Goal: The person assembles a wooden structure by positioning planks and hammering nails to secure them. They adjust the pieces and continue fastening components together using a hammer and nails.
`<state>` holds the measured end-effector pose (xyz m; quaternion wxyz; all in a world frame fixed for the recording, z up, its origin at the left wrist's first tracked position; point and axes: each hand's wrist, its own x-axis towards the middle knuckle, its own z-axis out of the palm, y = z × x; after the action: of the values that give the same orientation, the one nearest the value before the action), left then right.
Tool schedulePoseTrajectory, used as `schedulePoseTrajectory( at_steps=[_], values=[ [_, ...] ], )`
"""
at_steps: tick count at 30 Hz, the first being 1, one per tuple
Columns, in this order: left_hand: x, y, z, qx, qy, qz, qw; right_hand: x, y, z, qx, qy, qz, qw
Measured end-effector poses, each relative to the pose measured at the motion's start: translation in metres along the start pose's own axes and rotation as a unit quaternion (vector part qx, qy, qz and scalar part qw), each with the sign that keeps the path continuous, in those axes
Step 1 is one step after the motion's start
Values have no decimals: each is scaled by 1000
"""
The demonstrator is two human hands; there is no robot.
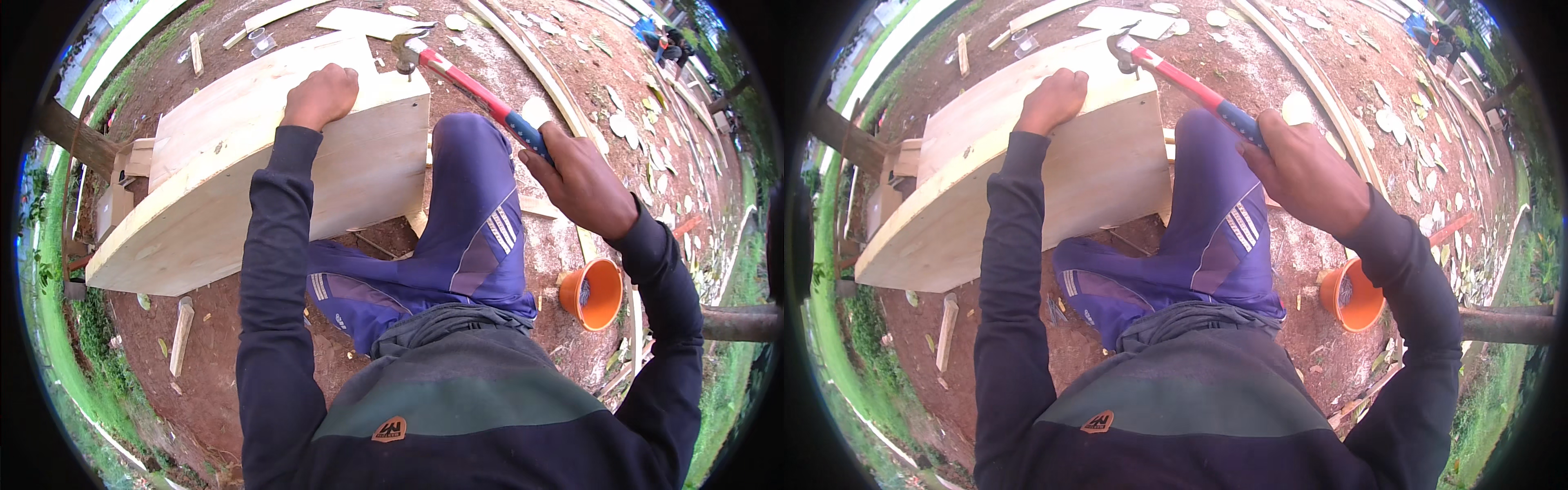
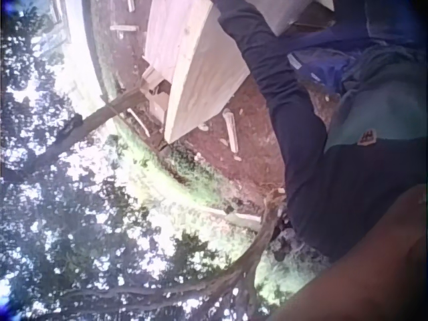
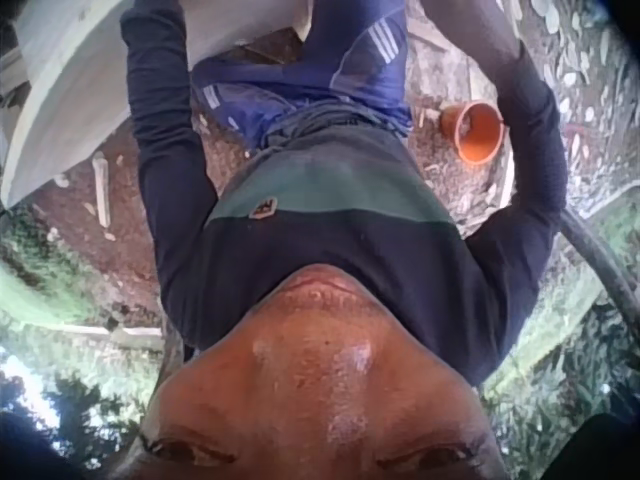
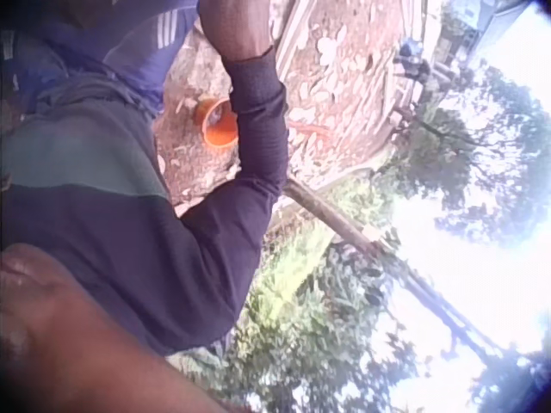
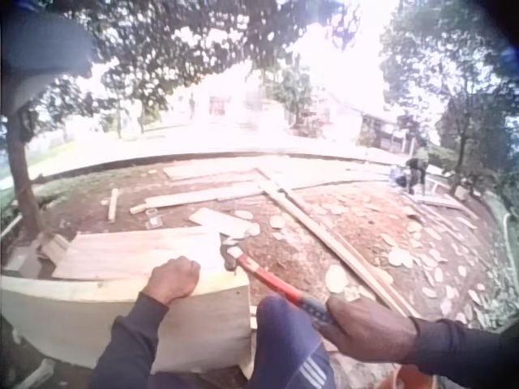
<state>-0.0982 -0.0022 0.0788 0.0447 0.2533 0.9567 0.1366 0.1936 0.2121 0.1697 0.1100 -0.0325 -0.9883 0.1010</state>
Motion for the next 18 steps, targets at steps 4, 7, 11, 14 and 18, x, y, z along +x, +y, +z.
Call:
schedulePoseTrajectory(
  at_steps=[4,7,11,14,18],
  values=[
    [-7,-4,2,-2,28,-16,999,24,-9,-76,228,132,116,958],
    [1,11,0,-17,29,1,999,42,-64,-115,236,414,3,879],
    [0,5,-3,-16,0,3,1000,12,-34,-24,79,45,71,993],
    [-2,2,4,-6,3,3,1000,-7,-38,-2,-46,-108,143,983],
    [1,-5,-5,-2,-6,-2,1000,24,22,-86,231,259,44,937]
  ],
)
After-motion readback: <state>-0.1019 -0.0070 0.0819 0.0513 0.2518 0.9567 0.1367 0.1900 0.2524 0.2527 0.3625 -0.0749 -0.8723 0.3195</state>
